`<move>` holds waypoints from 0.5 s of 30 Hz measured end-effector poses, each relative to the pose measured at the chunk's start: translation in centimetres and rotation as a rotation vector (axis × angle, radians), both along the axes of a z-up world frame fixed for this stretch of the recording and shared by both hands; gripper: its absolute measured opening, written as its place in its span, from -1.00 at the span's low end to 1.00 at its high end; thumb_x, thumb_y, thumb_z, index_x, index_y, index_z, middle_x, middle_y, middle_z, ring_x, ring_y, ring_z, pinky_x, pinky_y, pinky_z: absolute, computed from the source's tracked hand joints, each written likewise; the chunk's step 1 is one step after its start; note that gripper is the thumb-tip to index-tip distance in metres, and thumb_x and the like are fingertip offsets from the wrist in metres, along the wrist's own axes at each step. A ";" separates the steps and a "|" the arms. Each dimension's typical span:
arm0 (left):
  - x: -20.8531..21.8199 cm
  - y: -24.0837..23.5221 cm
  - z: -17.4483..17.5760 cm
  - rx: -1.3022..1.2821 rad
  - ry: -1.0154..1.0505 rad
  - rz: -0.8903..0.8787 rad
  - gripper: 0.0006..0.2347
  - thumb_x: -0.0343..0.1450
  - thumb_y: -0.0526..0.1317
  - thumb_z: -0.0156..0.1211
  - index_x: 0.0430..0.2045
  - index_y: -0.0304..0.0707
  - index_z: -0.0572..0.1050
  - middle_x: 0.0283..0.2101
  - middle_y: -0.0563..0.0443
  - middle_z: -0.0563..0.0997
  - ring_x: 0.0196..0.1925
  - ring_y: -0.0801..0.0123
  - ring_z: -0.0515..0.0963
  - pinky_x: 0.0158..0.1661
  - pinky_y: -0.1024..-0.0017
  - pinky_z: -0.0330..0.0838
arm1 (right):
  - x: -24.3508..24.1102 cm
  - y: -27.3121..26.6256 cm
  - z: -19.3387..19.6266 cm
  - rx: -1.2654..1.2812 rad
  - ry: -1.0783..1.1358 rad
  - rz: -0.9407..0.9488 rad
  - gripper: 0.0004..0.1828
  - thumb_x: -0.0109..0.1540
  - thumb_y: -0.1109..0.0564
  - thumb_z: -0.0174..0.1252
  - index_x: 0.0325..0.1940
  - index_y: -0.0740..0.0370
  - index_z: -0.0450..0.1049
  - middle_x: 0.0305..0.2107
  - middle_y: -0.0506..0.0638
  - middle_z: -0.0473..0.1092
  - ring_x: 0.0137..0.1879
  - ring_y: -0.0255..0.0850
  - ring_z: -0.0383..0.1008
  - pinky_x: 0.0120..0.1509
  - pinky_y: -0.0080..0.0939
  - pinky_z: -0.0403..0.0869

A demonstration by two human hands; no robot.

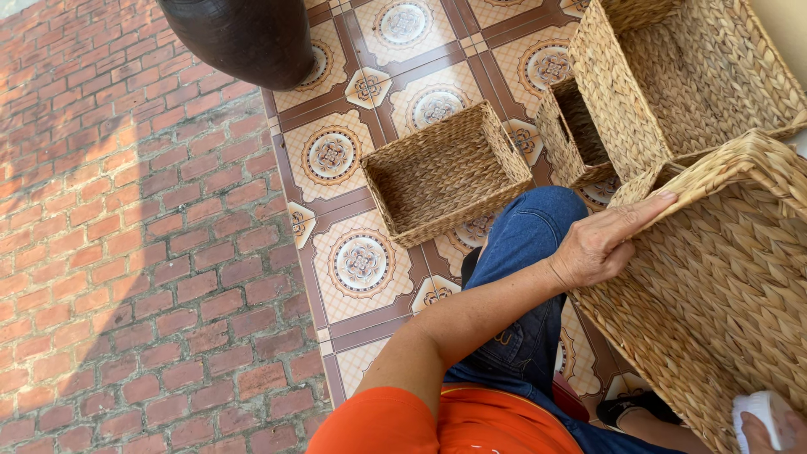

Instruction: The person sits on the floor and uses a white brush to clean the interior and exterior surfaces of a woven basket. They hold the basket with one hand and brush with the other, rotating the basket to reach different sides.

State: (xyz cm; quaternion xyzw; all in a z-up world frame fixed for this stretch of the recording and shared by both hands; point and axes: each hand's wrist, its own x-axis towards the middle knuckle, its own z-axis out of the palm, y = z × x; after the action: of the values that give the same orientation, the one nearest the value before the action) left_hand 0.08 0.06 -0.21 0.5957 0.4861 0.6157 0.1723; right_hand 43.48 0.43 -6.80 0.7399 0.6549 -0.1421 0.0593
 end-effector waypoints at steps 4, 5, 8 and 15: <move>0.2 0.1 -0.1 0.007 -0.003 -0.006 -0.23 0.26 -0.58 -0.02 0.46 0.03 0.18 0.40 0.07 0.35 0.32 0.33 0.51 0.36 0.49 0.41 | -6.2 -0.6 1.3 0.060 0.005 0.143 -0.29 0.33 -0.43 0.13 0.42 -0.02 0.40 0.06 0.33 0.47 0.17 0.24 0.52 0.10 0.26 0.54; 0.2 0.1 -0.1 0.000 -0.003 -0.006 -0.23 0.26 -0.58 -0.02 0.46 0.03 0.18 0.40 0.07 0.36 0.30 0.34 0.52 0.36 0.49 0.41 | -9.3 -1.0 1.8 0.113 0.025 0.232 -0.30 0.34 -0.43 0.13 0.41 -0.02 0.41 0.05 0.32 0.48 0.18 0.24 0.52 0.11 0.25 0.53; 0.0 -0.1 -0.2 0.026 0.021 0.014 -0.23 0.25 -0.59 -0.03 0.46 0.00 0.15 0.40 0.04 0.33 0.34 0.27 0.48 0.38 0.45 0.38 | -20.0 -2.4 3.4 0.019 0.131 0.248 -0.21 0.25 -0.39 0.15 0.51 -0.09 0.38 0.06 0.43 0.37 0.04 0.31 0.52 0.01 0.26 0.53; -0.1 -0.2 -0.2 -0.040 0.011 0.028 -0.25 0.27 -0.58 -0.01 0.45 0.00 0.18 0.40 0.02 0.37 0.29 0.29 0.52 0.33 0.48 0.42 | -22.2 -1.9 5.9 -0.135 0.237 0.233 -0.17 0.20 -0.43 0.09 0.51 -0.18 0.27 0.26 0.30 0.29 0.13 0.31 0.48 0.08 0.32 0.50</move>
State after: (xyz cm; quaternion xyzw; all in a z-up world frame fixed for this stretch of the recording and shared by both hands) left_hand -0.02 -0.11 -0.43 0.5887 0.5075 0.6050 0.1729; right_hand 21.24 -1.47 -0.88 0.6313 0.7277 -0.2640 0.0473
